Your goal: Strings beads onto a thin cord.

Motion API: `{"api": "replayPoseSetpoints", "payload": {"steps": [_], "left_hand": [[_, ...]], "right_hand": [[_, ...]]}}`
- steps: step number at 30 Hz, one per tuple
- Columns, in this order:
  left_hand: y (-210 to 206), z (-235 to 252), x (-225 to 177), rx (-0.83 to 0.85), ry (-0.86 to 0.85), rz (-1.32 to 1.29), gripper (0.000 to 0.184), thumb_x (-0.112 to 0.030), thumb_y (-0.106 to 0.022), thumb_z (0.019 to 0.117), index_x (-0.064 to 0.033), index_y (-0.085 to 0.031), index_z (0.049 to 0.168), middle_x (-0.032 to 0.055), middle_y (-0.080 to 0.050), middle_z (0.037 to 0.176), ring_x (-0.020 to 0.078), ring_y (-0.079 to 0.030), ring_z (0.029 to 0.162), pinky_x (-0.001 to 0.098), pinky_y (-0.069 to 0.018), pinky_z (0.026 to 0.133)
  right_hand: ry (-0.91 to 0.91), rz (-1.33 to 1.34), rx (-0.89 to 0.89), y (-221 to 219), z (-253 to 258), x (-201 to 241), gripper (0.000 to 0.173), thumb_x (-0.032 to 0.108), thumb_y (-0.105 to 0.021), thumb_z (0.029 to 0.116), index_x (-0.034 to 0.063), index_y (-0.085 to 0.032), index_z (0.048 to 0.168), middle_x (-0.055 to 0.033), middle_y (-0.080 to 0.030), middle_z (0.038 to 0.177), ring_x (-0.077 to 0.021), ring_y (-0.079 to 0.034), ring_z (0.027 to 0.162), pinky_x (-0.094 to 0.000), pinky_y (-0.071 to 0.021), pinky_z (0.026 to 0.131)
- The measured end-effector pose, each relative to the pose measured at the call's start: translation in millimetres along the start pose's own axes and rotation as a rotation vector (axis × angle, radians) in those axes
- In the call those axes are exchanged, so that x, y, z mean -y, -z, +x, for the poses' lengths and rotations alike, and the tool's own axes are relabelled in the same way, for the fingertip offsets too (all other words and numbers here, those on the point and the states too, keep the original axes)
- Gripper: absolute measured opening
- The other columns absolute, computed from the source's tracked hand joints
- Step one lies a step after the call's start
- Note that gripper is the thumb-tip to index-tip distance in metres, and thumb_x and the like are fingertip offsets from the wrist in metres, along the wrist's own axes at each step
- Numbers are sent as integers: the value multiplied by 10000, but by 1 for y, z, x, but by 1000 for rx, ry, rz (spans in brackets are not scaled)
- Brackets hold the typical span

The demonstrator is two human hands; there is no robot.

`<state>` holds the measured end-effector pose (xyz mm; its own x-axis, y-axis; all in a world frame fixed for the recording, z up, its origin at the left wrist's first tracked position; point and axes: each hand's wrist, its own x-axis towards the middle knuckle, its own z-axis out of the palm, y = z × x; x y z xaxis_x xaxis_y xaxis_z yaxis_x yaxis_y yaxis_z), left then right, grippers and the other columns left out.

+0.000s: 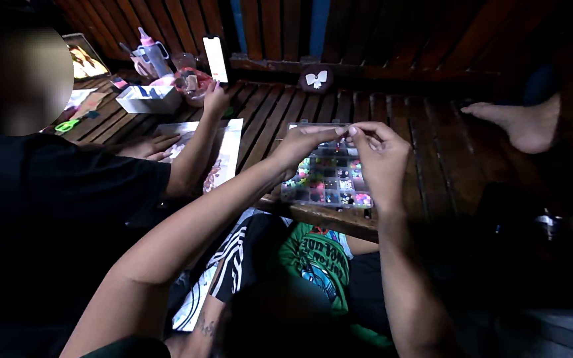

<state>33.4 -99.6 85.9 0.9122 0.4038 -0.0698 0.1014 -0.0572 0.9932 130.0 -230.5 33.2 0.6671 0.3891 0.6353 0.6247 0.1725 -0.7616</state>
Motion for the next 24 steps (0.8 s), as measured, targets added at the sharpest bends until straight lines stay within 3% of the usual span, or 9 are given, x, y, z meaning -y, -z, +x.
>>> {"api": "replayPoseSetpoints", "payload": {"steps": [5, 11, 14, 19, 24], "left_hand": [[6, 0, 5, 81, -25, 2, 217, -193, -583, 1046, -56, -726, 1136, -7, -685, 1130, 51, -584, 1048, 294, -456, 923], [12, -3, 11, 189, -151, 5, 130, -51, -559, 1033, -62, -688, 1032, -60, -665, 982, -16, -602, 910, 189, -501, 840], [15, -4, 16, 233, -221, 34, 111, -20, -570, 1018, -46, -677, 1035, -62, -656, 982, -25, -605, 900, 174, -511, 833], [17, -5, 18, 277, -252, 15, 124, 0, -559, 1013, -58, -669, 1011, -74, -654, 956, -31, -606, 889, 167, -514, 823], [15, -7, 17, 286, -247, 17, 135, 7, -543, 1017, -54, -663, 1009, -75, -645, 940, -33, -600, 864, 163, -510, 806]], "right_hand": [[-91, 218, 78, 5, 1, -1, 96, 34, -642, 981, 13, -682, 1066, 62, -718, 932, 14, -682, 815, -181, -586, 797], [-224, 312, 197, 12, -1, 6, 106, 9, -637, 974, 70, -693, 1041, 84, -723, 911, 0, -683, 800, -194, -588, 786], [-202, 333, 266, 16, -3, 6, 129, 14, -645, 971, 91, -690, 1064, 92, -712, 946, 1, -682, 829, -193, -589, 803], [-139, 322, 221, 11, -8, 7, 141, -27, -628, 961, 79, -674, 1042, 107, -701, 929, 16, -682, 824, -187, -595, 796], [-95, 184, 304, 15, -12, 15, 82, 64, -565, 1029, 51, -616, 1092, 89, -644, 951, 63, -625, 832, -132, -542, 790]]}}
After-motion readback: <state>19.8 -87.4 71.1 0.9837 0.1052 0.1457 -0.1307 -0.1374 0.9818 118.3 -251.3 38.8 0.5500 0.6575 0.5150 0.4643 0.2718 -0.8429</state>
